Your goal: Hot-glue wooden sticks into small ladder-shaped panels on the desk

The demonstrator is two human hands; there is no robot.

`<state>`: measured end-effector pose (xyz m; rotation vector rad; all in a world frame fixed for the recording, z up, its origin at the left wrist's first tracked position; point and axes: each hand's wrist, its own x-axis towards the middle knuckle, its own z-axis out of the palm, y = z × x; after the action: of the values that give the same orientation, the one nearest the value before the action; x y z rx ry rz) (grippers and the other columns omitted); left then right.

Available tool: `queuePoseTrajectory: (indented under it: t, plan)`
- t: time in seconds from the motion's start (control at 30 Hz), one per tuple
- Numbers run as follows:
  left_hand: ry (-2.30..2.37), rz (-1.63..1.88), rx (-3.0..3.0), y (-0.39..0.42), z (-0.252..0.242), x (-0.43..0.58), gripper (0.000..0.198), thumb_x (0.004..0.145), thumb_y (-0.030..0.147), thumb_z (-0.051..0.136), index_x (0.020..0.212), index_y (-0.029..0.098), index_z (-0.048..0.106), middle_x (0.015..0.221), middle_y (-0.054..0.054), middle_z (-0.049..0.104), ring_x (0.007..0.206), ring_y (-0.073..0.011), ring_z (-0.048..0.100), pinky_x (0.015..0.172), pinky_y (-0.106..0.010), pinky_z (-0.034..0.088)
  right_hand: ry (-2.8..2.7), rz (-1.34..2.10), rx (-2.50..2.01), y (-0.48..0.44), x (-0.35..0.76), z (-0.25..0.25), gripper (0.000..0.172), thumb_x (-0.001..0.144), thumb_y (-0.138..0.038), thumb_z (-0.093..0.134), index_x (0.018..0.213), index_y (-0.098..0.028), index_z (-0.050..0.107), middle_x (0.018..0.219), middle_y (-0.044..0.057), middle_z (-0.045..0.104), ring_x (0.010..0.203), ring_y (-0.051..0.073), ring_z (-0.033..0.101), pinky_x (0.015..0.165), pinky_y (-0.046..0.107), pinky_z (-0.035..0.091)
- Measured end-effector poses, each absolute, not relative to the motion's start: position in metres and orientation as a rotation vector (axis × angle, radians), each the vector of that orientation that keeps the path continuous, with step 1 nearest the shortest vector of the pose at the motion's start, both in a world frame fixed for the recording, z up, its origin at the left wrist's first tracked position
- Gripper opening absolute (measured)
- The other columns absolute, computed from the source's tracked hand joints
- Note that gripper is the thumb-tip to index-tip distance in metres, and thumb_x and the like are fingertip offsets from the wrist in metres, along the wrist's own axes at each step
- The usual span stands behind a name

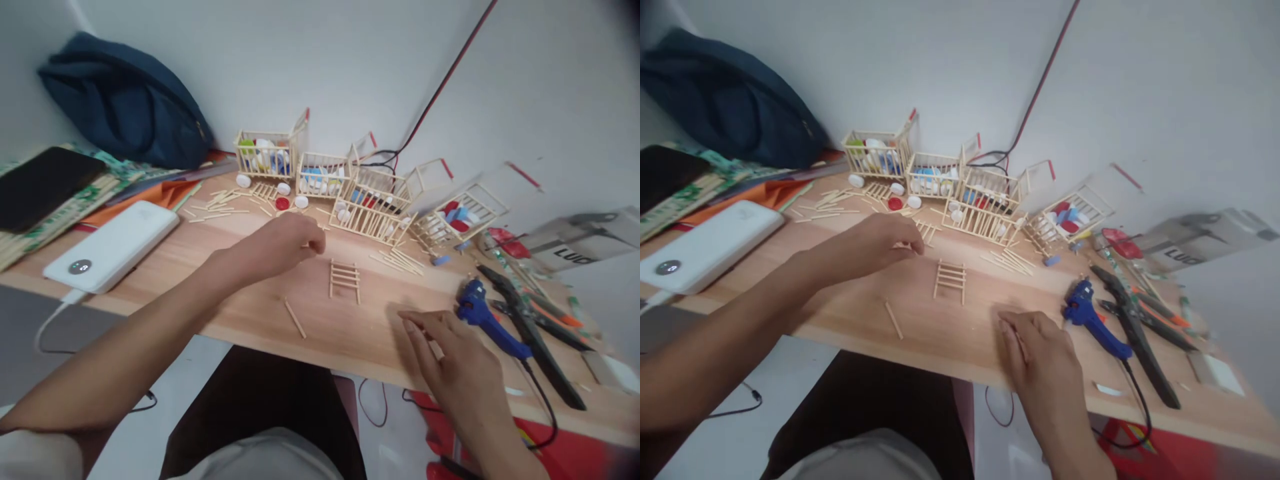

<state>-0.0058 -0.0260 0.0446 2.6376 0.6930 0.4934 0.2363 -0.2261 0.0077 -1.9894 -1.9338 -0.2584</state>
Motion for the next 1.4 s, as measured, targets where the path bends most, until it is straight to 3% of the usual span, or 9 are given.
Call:
queuePoseTrajectory:
  t: [0.13,0.27,0.47,0.67,1.03,1.13,1.3,1.4]
  plan:
    - [0.552,0.325,2.628,-0.057,0.045,-0.028,0.013,0.084,0.009,0.056,0.082,0.017,0.065,0.083,-0.002,0.064,0.085,-0.0148,0.056,0.078,-0.025,0.04,-1.867,-0.355,-2.04,-0.238,0.248,0.011,0.036,0.095,-0.044,0.04,0.1,-0.021,0.067,0.086,0.005,0.067,0.072,0.018,0.063,0.061,0.029,0.043]
    - [0.351,0.306,2.763,-0.084,0.013,-0.04,0.017,0.089,0.009,0.049,0.08,0.017,0.06,0.084,-0.004,0.061,0.084,-0.0167,0.052,0.077,-0.027,0.039,-1.822,-0.408,-2.064,-0.248,0.262,0.012,0.038,0.094,-0.047,0.04,0.098,-0.021,0.067,0.089,0.005,0.068,0.071,0.018,0.064,0.062,0.029,0.045]
    - [0.516,0.396,2.919,-0.101,-0.011,-0.037,0.012,0.089,0.01,0.049,0.079,0.016,0.054,0.086,-0.006,0.058,0.081,-0.0187,0.048,0.079,-0.032,0.038,-1.783,-0.423,-2.058,-0.26,0.269,0.005,0.04,0.094,-0.047,0.039,0.097,-0.021,0.069,0.091,0.006,0.069,0.073,0.018,0.065,0.063,0.029,0.046]
    - [0.804,0.552,2.684,-0.098,0.0,-0.004,0.013,0.09,0.01,0.049,0.08,0.016,0.056,0.081,-0.002,0.059,0.082,-0.017,0.049,0.073,-0.029,0.039,-1.618,-0.394,-2.139,-0.263,0.28,0.014,0.042,0.091,-0.051,0.04,0.097,-0.022,0.069,0.092,0.006,0.069,0.074,0.02,0.064,0.064,0.031,0.045]
    - [0.708,0.613,2.796,-0.09,-0.006,0.039,0.016,0.093,0.015,0.048,0.08,0.016,0.058,0.081,-0.003,0.058,0.081,-0.0186,0.048,0.077,-0.031,0.039,-1.545,-0.442,-2.387,-0.263,0.359,-0.002,0.057,0.085,-0.059,0.035,0.106,-0.016,0.066,0.096,0.016,0.065,0.086,0.032,0.061,0.069,0.042,0.047]
    - [0.74,0.507,2.727,-0.094,-0.003,0.033,0.017,0.093,0.014,0.047,0.08,0.016,0.058,0.084,-0.003,0.059,0.085,-0.0184,0.049,0.078,-0.03,0.04,-1.572,-0.362,-2.407,-0.26,0.371,-0.012,0.052,0.083,-0.059,0.038,0.099,-0.016,0.064,0.097,0.018,0.065,0.083,0.034,0.061,0.067,0.043,0.047]
    - [0.786,0.454,2.627,-0.095,-0.004,0.003,0.017,0.094,0.016,0.045,0.082,0.016,0.057,0.087,-0.003,0.06,0.087,-0.0175,0.049,0.079,-0.03,0.041,-1.602,-0.385,-2.548,-0.253,0.381,-0.017,0.047,0.083,-0.051,0.042,0.106,-0.014,0.058,0.101,0.023,0.063,0.089,0.039,0.061,0.072,0.047,0.047]
    - [0.774,0.446,2.634,-0.092,-0.008,-0.012,0.017,0.095,0.019,0.045,0.082,0.016,0.056,0.086,-0.003,0.059,0.086,-0.0173,0.049,0.078,-0.029,0.041,-1.597,-0.343,-2.655,-0.245,0.387,-0.019,0.037,0.081,-0.044,0.044,0.102,-0.016,0.058,0.095,0.021,0.066,0.082,0.039,0.064,0.065,0.047,0.046]
